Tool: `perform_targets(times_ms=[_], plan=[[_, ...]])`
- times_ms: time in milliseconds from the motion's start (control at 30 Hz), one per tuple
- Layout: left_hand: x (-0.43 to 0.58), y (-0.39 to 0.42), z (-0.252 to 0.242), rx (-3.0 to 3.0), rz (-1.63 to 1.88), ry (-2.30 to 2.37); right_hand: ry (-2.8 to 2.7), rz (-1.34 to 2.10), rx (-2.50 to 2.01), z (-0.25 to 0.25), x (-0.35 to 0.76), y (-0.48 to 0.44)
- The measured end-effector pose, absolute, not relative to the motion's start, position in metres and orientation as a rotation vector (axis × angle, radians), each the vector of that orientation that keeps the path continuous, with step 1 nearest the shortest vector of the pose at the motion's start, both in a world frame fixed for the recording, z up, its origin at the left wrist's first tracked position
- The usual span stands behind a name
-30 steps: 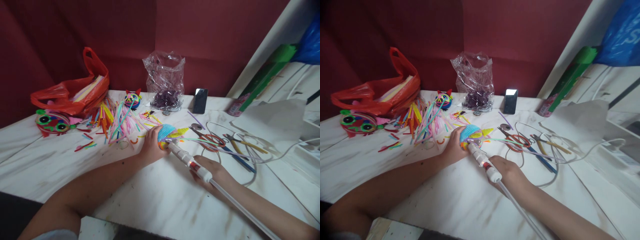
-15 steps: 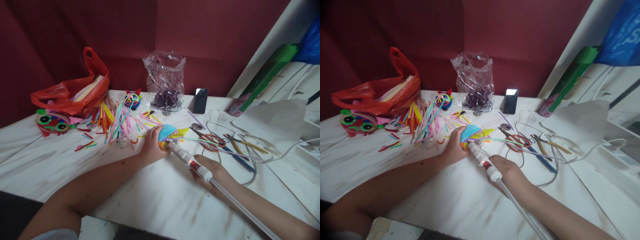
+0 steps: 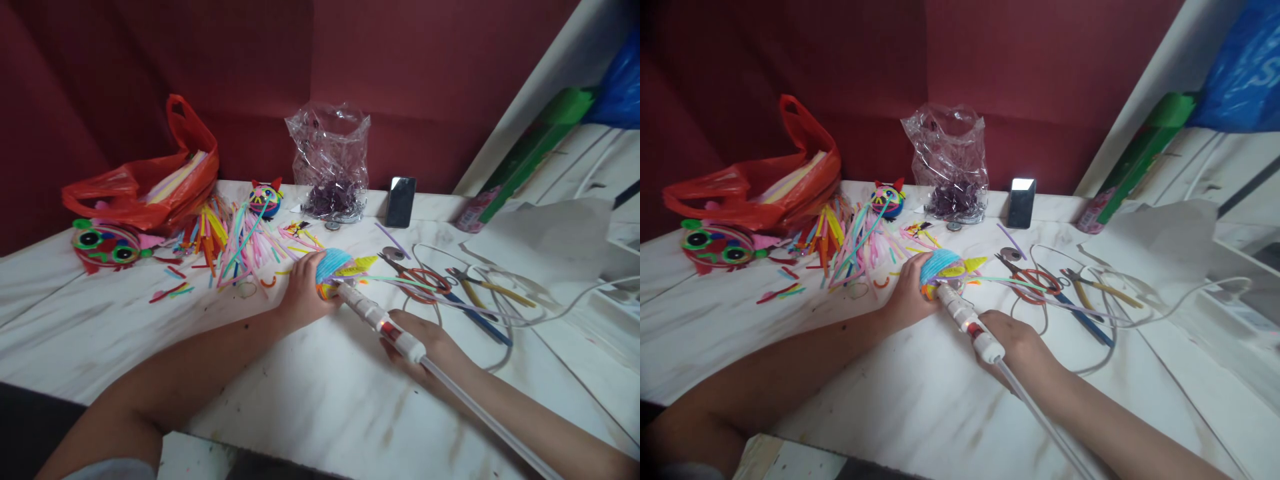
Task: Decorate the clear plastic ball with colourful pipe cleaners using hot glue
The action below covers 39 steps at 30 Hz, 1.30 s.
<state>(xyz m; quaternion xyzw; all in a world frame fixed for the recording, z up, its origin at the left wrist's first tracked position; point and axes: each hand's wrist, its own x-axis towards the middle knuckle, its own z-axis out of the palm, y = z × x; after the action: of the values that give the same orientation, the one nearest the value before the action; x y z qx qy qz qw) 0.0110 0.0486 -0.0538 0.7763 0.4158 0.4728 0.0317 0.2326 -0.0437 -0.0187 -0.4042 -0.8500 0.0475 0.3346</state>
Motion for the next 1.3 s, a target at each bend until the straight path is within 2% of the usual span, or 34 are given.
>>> perform_targets(times_ms=[833,1300], plan=[[0.0110,0.0474,-0.0511,2.383,1.405,1.298,-2.272,0.124,-0.951,-0.0205,0.2336,-0.0406],[0.0118,0.0497,-0.0535,2.345,1.455,1.321,-2.241,0.118,-1.051,-0.0164,0.2351,-0.0443]])
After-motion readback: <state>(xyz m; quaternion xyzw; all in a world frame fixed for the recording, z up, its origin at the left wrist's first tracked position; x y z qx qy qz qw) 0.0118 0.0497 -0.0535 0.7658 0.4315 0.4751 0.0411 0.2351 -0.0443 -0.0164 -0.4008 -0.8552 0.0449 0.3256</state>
